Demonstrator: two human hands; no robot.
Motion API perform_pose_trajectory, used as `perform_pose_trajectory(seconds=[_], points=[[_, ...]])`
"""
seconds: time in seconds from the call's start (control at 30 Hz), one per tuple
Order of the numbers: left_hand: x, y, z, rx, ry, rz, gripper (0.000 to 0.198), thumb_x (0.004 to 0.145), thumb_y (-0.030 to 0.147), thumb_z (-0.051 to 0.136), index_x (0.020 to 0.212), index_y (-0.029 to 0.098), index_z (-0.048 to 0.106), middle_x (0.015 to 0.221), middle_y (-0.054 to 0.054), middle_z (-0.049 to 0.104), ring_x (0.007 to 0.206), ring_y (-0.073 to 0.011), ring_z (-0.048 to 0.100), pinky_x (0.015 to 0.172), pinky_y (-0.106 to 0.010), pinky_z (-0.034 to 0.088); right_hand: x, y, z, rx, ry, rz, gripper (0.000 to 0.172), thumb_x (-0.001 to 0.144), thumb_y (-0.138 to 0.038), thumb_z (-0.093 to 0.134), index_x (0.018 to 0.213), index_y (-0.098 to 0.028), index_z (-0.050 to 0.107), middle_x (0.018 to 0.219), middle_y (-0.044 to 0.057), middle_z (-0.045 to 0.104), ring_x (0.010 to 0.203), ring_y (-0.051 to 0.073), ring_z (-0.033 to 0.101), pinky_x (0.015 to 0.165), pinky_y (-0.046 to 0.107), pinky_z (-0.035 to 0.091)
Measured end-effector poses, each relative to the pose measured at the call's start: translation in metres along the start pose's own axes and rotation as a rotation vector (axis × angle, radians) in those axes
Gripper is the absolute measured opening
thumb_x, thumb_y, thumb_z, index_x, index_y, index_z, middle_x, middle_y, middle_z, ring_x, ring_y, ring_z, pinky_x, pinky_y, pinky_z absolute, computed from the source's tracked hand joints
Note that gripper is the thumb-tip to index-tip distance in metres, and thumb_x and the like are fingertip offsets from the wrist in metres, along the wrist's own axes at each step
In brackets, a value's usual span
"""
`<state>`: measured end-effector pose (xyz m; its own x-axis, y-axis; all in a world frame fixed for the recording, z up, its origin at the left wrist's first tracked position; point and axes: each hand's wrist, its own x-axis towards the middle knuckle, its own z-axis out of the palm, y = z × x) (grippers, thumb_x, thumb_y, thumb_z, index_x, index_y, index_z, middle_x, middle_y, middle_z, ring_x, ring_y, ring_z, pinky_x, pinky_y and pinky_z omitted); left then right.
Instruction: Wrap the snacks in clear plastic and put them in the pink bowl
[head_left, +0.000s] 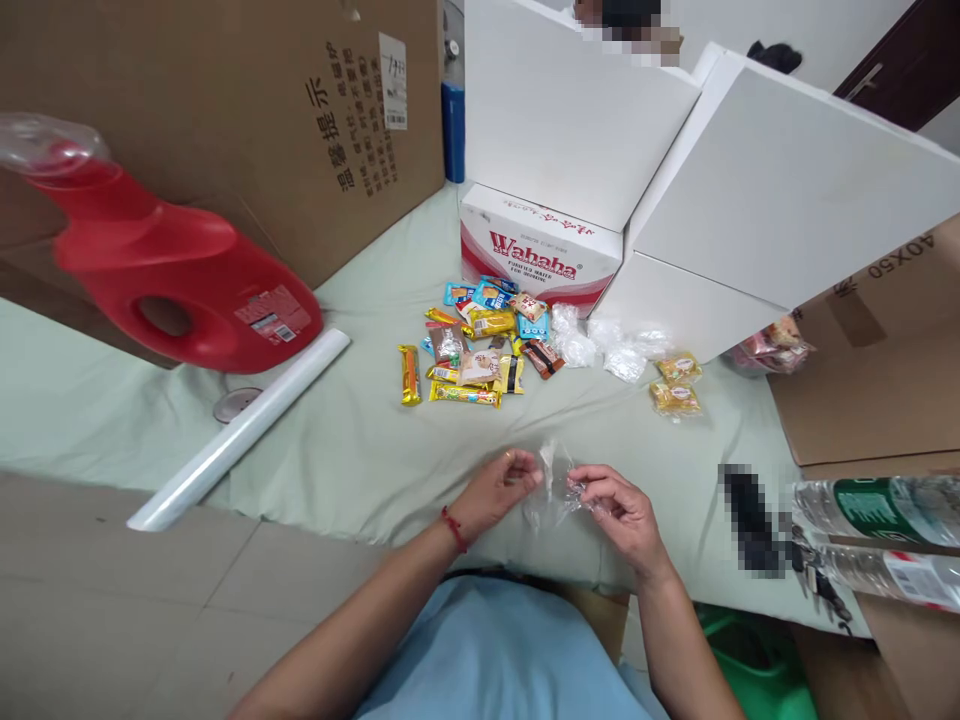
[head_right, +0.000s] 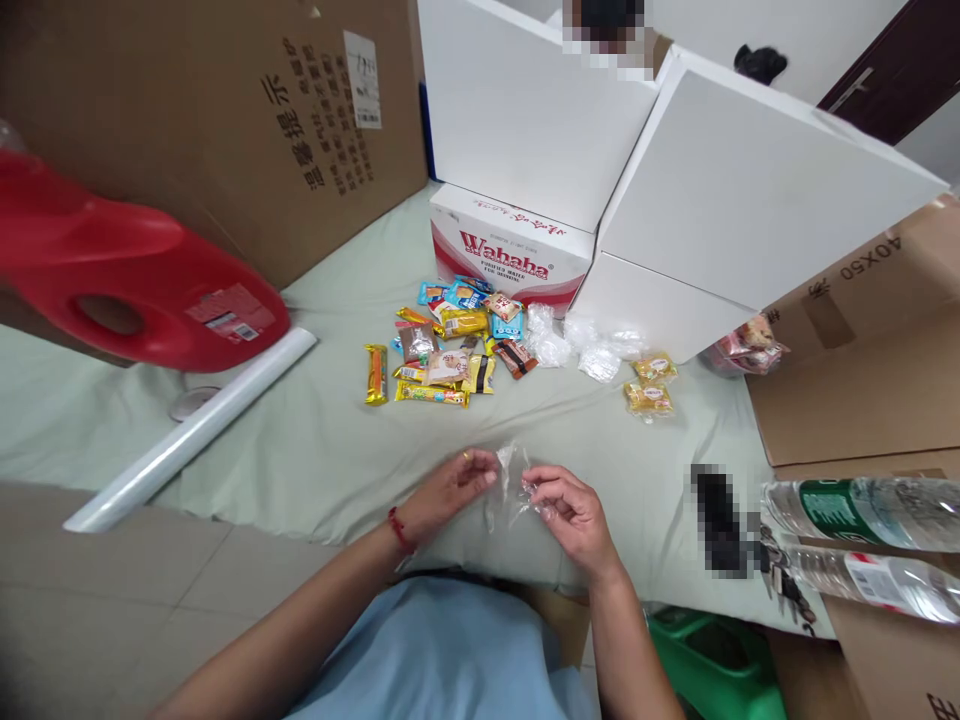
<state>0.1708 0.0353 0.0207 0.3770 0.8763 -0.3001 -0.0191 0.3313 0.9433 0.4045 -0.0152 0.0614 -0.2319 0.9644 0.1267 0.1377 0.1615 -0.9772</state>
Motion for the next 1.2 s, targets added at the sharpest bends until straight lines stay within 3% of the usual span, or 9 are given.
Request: perform_pose_trajectory(seconds=[0.1, 0.23, 0.4, 0.57, 0.7, 0.8, 0.87, 1.07, 1.2], points=[[0.001, -0.002, 0.012, -0.157, -0.118, -0.088, 0.059, 0.059, 0.053, 0.090, 0.099, 0.017, 0.066, 0.101, -0.007, 0.070, 0.097, -0.0210, 0.064, 0.092, -0.036, 0.049, 0.001, 0.001, 0.003, 0.088, 0.062, -0.012, 0.006, 0.093, -0.026, 0.069, 0.093, -0.028, 0.075, 0.118, 0.007, 0.071, 0.107, 0.022, 0.067, 0.090, 0.035, 0.052], [0.002, -0.002, 0.017, -0.269, -0.053, -0.196, 0.059, 0.047, 0.046, 0.095, 0.090, 0.016, 0.067, 0.083, -0.002, 0.068, 0.080, -0.0139, 0.061, 0.081, -0.029, 0.048, 0.001, 0.008, 0.009, 0.278, 0.191, -0.002, 0.005, 0.090, -0.029, 0.072, 0.085, -0.027, 0.075, 0.113, 0.006, 0.071, 0.103, 0.022, 0.067, 0.092, 0.038, 0.053], [-0.003, 0.001, 0.014, -0.270, 0.029, -0.286, 0.052, 0.063, 0.062, 0.081, 0.079, 0.018, 0.058, 0.064, 0.004, 0.059, 0.053, -0.0065, 0.047, 0.051, -0.021, 0.031, 0.003, 0.013, 0.013, 0.472, 0.372, 0.031, 0.015, 0.082, -0.032, 0.079, 0.074, -0.026, 0.069, 0.103, 0.004, 0.070, 0.091, 0.020, 0.068, 0.091, 0.040, 0.055], [-0.011, 0.011, 0.021, -0.235, -0.062, -0.382, 0.067, 0.071, 0.084, 0.058, 0.079, 0.017, 0.059, 0.063, 0.002, 0.060, 0.041, -0.0055, 0.045, 0.041, -0.022, 0.015, 0.002, 0.019, 0.020, 0.446, 0.434, 0.074, 0.025, 0.079, -0.041, 0.081, 0.072, -0.026, 0.062, 0.106, 0.005, 0.068, 0.094, 0.023, 0.068, 0.098, 0.049, 0.054], [-0.012, 0.011, 0.034, -0.228, -0.151, -0.401, 0.058, 0.065, 0.072, 0.073, 0.078, 0.017, 0.060, 0.067, 0.001, 0.062, 0.043, -0.0056, 0.048, 0.041, -0.021, 0.016, 0.002, 0.021, 0.035, 0.410, 0.373, 0.123, 0.031, 0.079, -0.044, 0.081, 0.070, -0.024, 0.058, 0.105, 0.007, 0.068, 0.093, 0.023, 0.068, 0.091, 0.045, 0.056], [-0.010, 0.005, 0.037, -0.241, -0.115, -0.361, 0.044, 0.057, 0.050, 0.083, 0.072, 0.018, 0.057, 0.064, 0.003, 0.059, 0.046, -0.0062, 0.047, 0.043, -0.020, 0.020, -0.001, 0.022, 0.043, 0.395, 0.331, 0.122, 0.032, 0.080, -0.044, 0.080, 0.068, -0.023, 0.058, 0.101, 0.007, 0.068, 0.090, 0.023, 0.068, 0.086, 0.042, 0.056], [-0.008, 0.002, 0.033, -0.227, -0.028, -0.308, 0.038, 0.061, 0.046, 0.079, 0.072, 0.019, 0.055, 0.061, 0.004, 0.057, 0.047, -0.0072, 0.047, 0.044, -0.021, 0.023, -0.005, 0.024, 0.041, 0.393, 0.331, 0.101, 0.029, 0.082, -0.040, 0.078, 0.067, -0.023, 0.060, 0.100, 0.006, 0.069, 0.090, 0.022, 0.068, 0.086, 0.042, 0.054], [-0.013, 0.005, 0.005, -0.014, 0.278, -0.016, 0.022, 0.082, 0.042, 0.065, 0.081, 0.022, 0.056, 0.065, 0.004, 0.059, 0.060, -0.0131, 0.057, 0.059, -0.025, 0.041, -0.019, 0.028, 0.001, 0.050, 0.230, 0.184, 0.017, 0.085, -0.027, 0.069, 0.069, -0.023, 0.070, 0.106, 0.008, 0.073, 0.091, 0.022, 0.065, 0.083, 0.038, 0.051], [-0.023, 0.011, -0.001, 0.235, 0.348, 0.286, 0.017, 0.092, 0.036, 0.055, 0.083, 0.022, 0.060, 0.077, 0.000, 0.061, 0.067, -0.0146, 0.060, 0.068, -0.029, 0.046, -0.008, 0.021, -0.031, 0.003, 0.475, 0.188, 0.008, 0.085, -0.028, 0.070, 0.079, -0.022, 0.072, 0.106, 0.009, 0.071, 0.086, 0.020, 0.060, 0.067, 0.030, 0.048]])
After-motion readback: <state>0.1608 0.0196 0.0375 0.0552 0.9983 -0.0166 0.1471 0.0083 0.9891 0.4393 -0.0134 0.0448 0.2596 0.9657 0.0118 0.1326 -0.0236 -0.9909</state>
